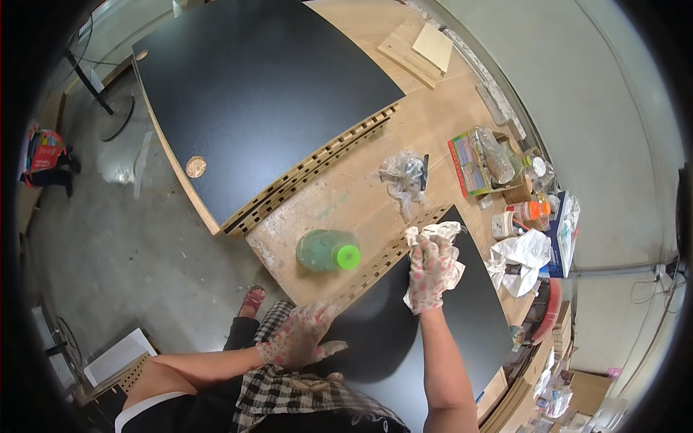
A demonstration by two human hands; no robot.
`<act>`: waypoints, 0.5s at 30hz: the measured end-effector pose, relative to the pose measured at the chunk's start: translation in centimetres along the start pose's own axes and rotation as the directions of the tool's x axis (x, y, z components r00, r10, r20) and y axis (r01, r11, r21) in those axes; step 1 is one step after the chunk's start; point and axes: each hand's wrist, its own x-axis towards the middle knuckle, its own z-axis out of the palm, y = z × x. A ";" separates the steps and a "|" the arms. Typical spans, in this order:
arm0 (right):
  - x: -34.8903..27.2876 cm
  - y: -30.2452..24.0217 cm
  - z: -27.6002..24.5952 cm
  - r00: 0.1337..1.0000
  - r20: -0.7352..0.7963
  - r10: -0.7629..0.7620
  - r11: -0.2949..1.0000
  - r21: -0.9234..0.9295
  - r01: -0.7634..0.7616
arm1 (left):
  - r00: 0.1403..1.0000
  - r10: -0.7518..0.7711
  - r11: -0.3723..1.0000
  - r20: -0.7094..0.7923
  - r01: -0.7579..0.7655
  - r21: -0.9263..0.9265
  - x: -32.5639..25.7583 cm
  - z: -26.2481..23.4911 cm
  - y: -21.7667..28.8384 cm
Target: The person wipes down large black and slatted wooden panels using a cloth and a cleaning solution, then applies a dark substance with a brush to holes in the boards.
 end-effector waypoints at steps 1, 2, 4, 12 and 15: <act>0.2 0.9 0.6 0.994 -0.101 0.048 0.998 0.034 -0.045 | 1.000 0.009 1.000 0.000 -0.009 -0.003 0.2 0.0 0.0; 1.3 2.9 0.6 0.989 -0.015 0.146 0.989 -0.001 -0.146 | 1.000 0.013 1.000 0.002 -0.013 -0.019 0.5 0.1 0.2; 6.0 4.2 -1.2 0.948 0.095 0.305 0.951 0.022 -0.308 | 1.000 0.010 0.999 0.006 -0.010 -0.042 0.4 0.5 0.4; -1.1 6.6 2.6 1.000 0.001 0.011 0.983 -0.182 -0.010 | 0.999 -0.036 0.998 0.014 0.037 -0.049 -0.3 -0.6 0.6; 4.5 12.8 0.3 0.978 0.208 0.018 0.852 -0.516 0.094 | 0.999 -0.029 0.993 0.029 0.032 -0.113 1.1 0.0 1.0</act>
